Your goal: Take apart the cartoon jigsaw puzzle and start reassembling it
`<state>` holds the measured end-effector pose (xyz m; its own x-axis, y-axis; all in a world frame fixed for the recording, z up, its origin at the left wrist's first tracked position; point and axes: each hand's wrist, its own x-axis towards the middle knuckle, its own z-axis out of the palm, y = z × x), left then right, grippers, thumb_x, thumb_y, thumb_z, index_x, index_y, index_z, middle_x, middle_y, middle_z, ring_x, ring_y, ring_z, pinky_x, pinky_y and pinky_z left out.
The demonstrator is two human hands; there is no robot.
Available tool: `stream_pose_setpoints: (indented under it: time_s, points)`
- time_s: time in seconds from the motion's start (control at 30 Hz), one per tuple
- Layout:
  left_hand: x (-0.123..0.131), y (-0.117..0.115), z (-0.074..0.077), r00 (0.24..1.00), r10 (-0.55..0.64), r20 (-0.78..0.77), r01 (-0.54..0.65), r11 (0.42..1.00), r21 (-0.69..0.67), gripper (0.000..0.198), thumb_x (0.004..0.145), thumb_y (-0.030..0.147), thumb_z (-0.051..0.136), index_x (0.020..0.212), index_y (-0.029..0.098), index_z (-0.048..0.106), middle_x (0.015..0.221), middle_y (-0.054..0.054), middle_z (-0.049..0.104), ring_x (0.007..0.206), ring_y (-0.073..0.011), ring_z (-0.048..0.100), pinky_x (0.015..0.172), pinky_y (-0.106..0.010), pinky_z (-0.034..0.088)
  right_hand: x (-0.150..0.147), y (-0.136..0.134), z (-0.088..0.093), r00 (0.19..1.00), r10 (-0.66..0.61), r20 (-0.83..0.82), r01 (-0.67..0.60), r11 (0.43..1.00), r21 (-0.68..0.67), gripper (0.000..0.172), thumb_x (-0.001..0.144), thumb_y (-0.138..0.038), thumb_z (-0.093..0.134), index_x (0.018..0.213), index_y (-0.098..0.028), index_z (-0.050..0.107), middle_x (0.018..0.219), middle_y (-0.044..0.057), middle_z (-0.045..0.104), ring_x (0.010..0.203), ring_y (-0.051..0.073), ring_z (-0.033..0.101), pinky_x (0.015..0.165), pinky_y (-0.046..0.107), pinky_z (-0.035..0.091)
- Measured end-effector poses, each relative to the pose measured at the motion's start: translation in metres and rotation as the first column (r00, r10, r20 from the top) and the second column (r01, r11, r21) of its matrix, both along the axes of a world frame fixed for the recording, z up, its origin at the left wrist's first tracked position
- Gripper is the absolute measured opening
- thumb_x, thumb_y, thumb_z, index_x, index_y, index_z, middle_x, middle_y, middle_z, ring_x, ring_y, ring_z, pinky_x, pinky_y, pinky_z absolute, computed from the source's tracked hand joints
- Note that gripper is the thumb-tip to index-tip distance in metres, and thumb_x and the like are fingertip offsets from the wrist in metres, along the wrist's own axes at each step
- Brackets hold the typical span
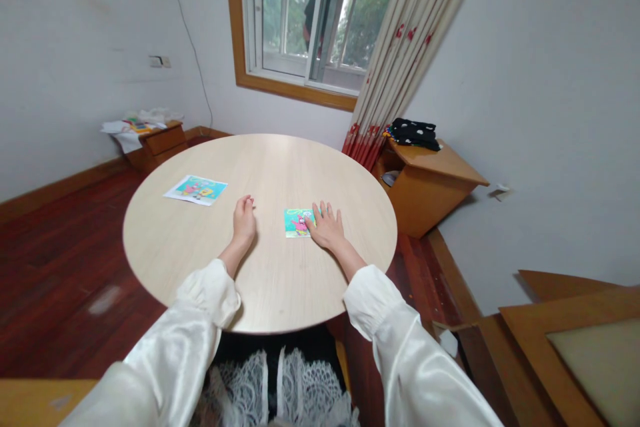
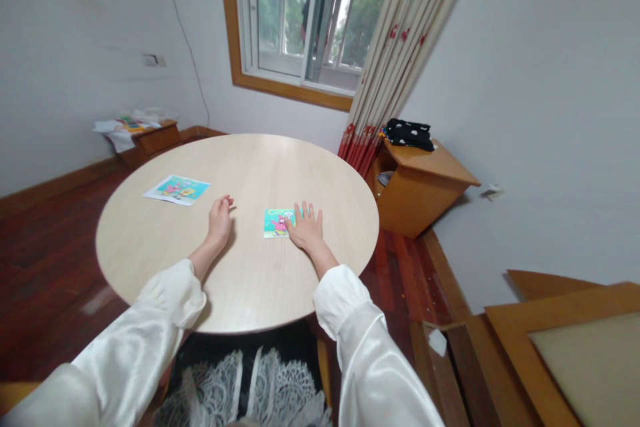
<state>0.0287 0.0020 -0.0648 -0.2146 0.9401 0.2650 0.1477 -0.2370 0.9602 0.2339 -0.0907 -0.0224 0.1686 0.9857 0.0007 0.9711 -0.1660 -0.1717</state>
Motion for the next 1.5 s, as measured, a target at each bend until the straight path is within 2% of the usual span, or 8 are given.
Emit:
stream_pose_setpoints:
  time_s: [0.37, 0.5, 0.57, 0.67, 0.8, 0.9, 1.03, 1.5]
  points:
    - [0.012, -0.023, 0.015, 0.955, -0.101, -0.28, 0.117, 0.992, 0.042, 0.039, 0.09, 0.029, 0.033, 0.119, 0.013, 0.054, 0.127, -0.016, 0.058, 0.121, -0.0223, 0.052, 0.106, -0.039, 0.038, -0.016, -0.006, -0.004, 0.998, -0.022, -0.054, 0.022, 1.0, 0.009, 0.066, 0.093, -0.06, 0.022, 0.148, -0.026, 0.025, 0.156, 0.01, 0.019, 0.144, 0.031, 0.011, 0.112, 0.055, 0.004]
    - [0.027, -0.044, 0.02, 0.633, -0.183, -0.752, 0.284, 0.959, 0.005, 0.048, 0.094, 0.029, 0.029, 0.132, 0.006, 0.046, 0.139, -0.019, 0.048, 0.132, -0.0271, 0.041, 0.114, -0.049, 0.021, -0.024, -0.003, -0.003, 0.998, -0.033, -0.058, 0.032, 0.999, -0.006, 0.066, 0.093, -0.06, 0.021, 0.149, -0.026, 0.024, 0.157, 0.01, 0.017, 0.144, 0.031, 0.009, 0.112, 0.056, 0.002]
    - [0.032, -0.052, 0.021, 0.49, -0.174, -0.854, 0.276, 0.961, -0.038, 0.052, 0.095, 0.029, 0.026, 0.136, 0.001, 0.041, 0.141, -0.021, 0.044, 0.134, -0.0306, 0.038, 0.114, -0.053, 0.015, -0.031, 0.0, -0.003, 0.997, -0.032, -0.064, 0.032, 0.999, -0.004, 0.065, 0.093, -0.06, 0.021, 0.149, -0.026, 0.024, 0.157, 0.01, 0.017, 0.144, 0.03, 0.009, 0.112, 0.055, 0.002]
    - [0.033, -0.055, 0.022, 0.395, -0.124, -0.91, 0.199, 0.979, -0.047, 0.056, 0.094, 0.031, 0.027, 0.136, -0.004, 0.039, 0.141, -0.025, 0.043, 0.134, -0.0337, 0.036, 0.113, -0.053, 0.015, -0.043, 0.002, -0.003, 0.996, -0.01, -0.086, 0.011, 1.0, 0.012, 0.064, 0.093, -0.059, 0.021, 0.148, -0.027, 0.025, 0.157, 0.009, 0.018, 0.144, 0.029, 0.01, 0.112, 0.054, 0.002]
    - [0.029, -0.053, 0.02, 0.404, -0.033, -0.914, 0.052, 0.999, -0.013, 0.058, 0.094, 0.034, 0.028, 0.131, -0.007, 0.045, 0.138, -0.029, 0.045, 0.132, -0.0358, 0.038, 0.112, -0.052, 0.018, -0.046, 0.0, -0.003, 0.994, -0.02, -0.108, 0.043, 0.975, 0.217, 0.063, 0.096, -0.048, 0.023, 0.149, -0.014, 0.023, 0.156, 0.013, 0.019, 0.144, 0.025, 0.012, 0.115, 0.045, 0.004]
    - [0.024, -0.053, 0.02, 0.442, -0.004, -0.897, 0.026, 1.0, 0.008, 0.053, 0.094, 0.033, 0.026, 0.122, -0.001, 0.055, 0.131, -0.027, 0.052, 0.128, -0.0349, 0.043, 0.11, -0.054, 0.02, -0.036, -0.006, -0.004, 0.977, -0.151, -0.153, 0.198, 0.909, 0.367, 0.057, 0.097, -0.035, 0.02, 0.145, -0.005, 0.03, 0.154, 0.015, 0.026, 0.143, 0.021, 0.018, 0.116, 0.039, 0.006]
    - [0.018, -0.06, 0.02, 0.479, -0.03, -0.878, 0.066, 0.998, 0.002, 0.047, 0.094, 0.031, 0.025, 0.108, 0.011, 0.065, 0.12, -0.021, 0.061, 0.122, -0.0326, 0.048, 0.108, -0.057, 0.022, -0.017, -0.012, -0.006, 0.908, -0.35, -0.232, 0.407, 0.868, 0.284, 0.052, 0.097, -0.034, 0.022, 0.128, -0.009, 0.056, 0.144, 0.018, 0.041, 0.136, 0.028, 0.033, 0.111, 0.047, 0.016]
    - [0.019, -0.057, 0.023, 0.544, -0.107, -0.832, 0.074, 0.994, -0.079, 0.046, 0.091, 0.026, 0.03, 0.098, 0.011, 0.072, 0.114, -0.02, 0.064, 0.118, -0.0307, 0.052, 0.1, -0.046, 0.035, -0.006, -0.006, -0.013, 0.899, -0.287, -0.33, 0.373, 0.897, 0.236, 0.048, 0.095, -0.03, 0.024, 0.107, -0.018, 0.07, 0.133, 0.012, 0.056, 0.125, 0.024, 0.047, 0.104, 0.039, 0.029]
